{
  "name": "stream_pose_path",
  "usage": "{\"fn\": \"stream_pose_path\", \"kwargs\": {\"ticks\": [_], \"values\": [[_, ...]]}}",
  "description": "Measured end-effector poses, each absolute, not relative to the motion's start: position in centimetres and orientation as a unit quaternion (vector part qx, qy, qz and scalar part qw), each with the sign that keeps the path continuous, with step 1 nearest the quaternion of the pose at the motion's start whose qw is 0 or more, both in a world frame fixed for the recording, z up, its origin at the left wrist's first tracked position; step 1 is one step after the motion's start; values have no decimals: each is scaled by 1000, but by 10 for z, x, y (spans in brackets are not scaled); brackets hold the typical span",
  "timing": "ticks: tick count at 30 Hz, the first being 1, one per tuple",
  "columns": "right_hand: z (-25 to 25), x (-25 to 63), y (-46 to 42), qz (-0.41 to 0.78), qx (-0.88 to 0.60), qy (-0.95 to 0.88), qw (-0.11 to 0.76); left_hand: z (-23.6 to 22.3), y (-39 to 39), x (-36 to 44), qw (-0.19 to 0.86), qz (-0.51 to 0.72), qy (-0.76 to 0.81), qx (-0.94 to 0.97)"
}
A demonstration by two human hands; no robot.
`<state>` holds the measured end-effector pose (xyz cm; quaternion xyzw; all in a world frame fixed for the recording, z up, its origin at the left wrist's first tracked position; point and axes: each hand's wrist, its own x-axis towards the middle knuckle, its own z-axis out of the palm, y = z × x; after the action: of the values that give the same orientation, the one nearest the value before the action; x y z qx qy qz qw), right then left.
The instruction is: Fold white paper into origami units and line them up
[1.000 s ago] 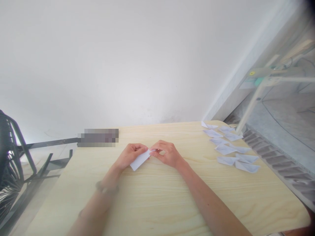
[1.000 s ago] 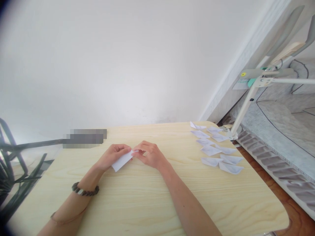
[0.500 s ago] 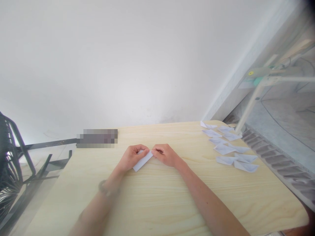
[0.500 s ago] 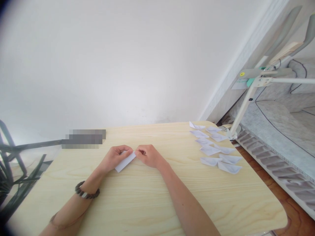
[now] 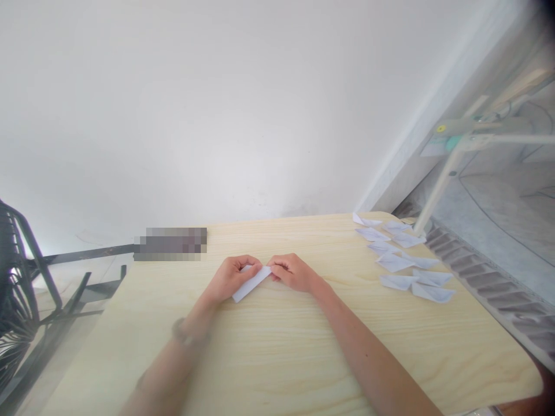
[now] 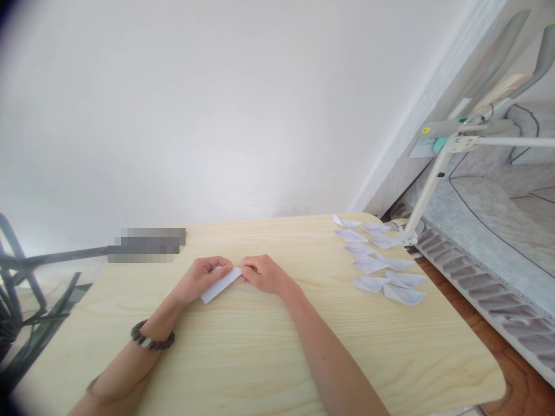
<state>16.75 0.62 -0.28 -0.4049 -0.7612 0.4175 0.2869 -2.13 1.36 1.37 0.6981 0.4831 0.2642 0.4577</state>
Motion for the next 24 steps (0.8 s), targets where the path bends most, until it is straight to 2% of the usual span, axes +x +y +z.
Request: {"fn": "stream_pose_path", "kwargs": {"ticks": [7,13,20,24], "values": [[-1,166,5,385,-420,-767,294,11,14,-22,465,257,474,703],[-1,170,5,414,-414,-761,278,14,14,-22,458,259,480,702],[-1,165,4,367,-424,-776,289,12,13,-22,446,251,475,715],[0,169,6,402,-403,-775,275,11,14,-23,457,250,469,714]]}}
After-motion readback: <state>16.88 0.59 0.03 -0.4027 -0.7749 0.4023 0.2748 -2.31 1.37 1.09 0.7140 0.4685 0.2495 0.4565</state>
